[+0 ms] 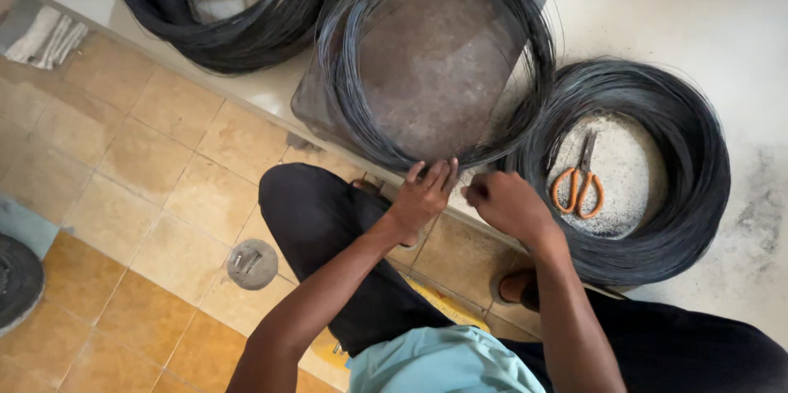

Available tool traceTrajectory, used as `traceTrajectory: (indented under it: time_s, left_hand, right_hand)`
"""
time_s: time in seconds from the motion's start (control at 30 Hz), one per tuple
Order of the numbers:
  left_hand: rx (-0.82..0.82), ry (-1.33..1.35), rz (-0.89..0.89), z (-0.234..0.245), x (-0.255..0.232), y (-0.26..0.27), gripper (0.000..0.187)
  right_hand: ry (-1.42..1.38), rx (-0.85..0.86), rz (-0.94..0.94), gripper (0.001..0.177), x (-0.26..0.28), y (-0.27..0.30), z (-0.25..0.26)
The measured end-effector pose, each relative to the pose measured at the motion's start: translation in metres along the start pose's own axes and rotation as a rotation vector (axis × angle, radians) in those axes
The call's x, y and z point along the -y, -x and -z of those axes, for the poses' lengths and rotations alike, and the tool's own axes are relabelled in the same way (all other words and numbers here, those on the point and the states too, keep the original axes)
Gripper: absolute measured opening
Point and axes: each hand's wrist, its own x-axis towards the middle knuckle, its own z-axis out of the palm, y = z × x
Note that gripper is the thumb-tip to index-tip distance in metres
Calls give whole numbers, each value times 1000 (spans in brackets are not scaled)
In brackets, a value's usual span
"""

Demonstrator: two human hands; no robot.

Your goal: The person sits on the floor and coils a long piece of black wire by hand into a circular bundle. They repeatedly wrap the wire around their fingers to form loops and then place the coiled wire onto a larger pile on the floor.

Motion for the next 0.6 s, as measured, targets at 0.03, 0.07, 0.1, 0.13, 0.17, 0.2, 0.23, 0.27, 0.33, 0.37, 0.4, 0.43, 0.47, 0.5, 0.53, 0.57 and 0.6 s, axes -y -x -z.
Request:
traceTrajectory:
  time_s: [0.03, 0.07, 0.1, 0.13, 0.17, 0.2, 0.23, 0.27, 0.33, 0.37, 0.4, 0.43, 0.47, 0.5, 0.53, 0.57, 0.6]
  left_hand:
    - [1, 3, 4, -3, -1, 1, 31]
    - [2, -2, 2, -6, -1, 2, 31]
    - [5, -6, -4, -8, -2, 3, 31]
    - [6, -1, -2, -7, -1, 3, 31]
    - [13, -7, -18, -6, 1, 4, 31]
    - [19, -12, -34, -5, 2, 3, 31]
    - [21, -11, -34, 0, 2, 3, 31]
    - [45, -3, -38, 5, 3, 2, 31]
    - [58, -7, -46, 3, 7, 2, 31]
    - [18, 26, -52, 1, 4, 5, 30]
    - [-22, 58, -59, -2, 2, 9, 29]
    - [-26, 57, -57, -3, 3, 9, 29]
    - [-36, 16, -69, -4, 3, 9, 29]
    - [-40, -22, -77, -3, 2, 11, 29]
    - [-38, -20, -73, 2, 4, 7, 29]
    - [-56, -38, -90, 5, 7, 2, 32]
    - [-74, -56, -107, 9, 9, -3, 34]
  right_hand:
    - [4, 3, -2, 33, -5, 4, -6]
    - [-82, -23, -9, 32, -10, 8, -12]
    - [-171, -50, -17, 32, -14, 13, -18]
    - [-170, -48, -22, 32, -22, 13, -27]
    - [-79, -58, -46, 31, -30, 12, -36]
    - [11, -67, -69, 32, -38, 12, -44]
    - [10, -66, -70, 32, -36, 12, -46]
    - [145, -80, -74, 33, -34, 12, -48]
    - [278, -110, -69, 35, -28, 2, -50]
    - [357, -73, -75, 31, -25, -3, -51]
    - [436, -36, -82, 28, -22, -8, -53]
    - [439, -39, -81, 28, -18, -6, -52]
    - [450, -12, -86, 30, -13, -4, -51]
    - [461, 22, -93, 33, -8, -1, -52]
    - [464, 27, -93, 33, -3, 4, -46]
    - [513, 31, -82, 32, 2, 8, -39]
    - [563, 35, -71, 31, 7, 12, -33]
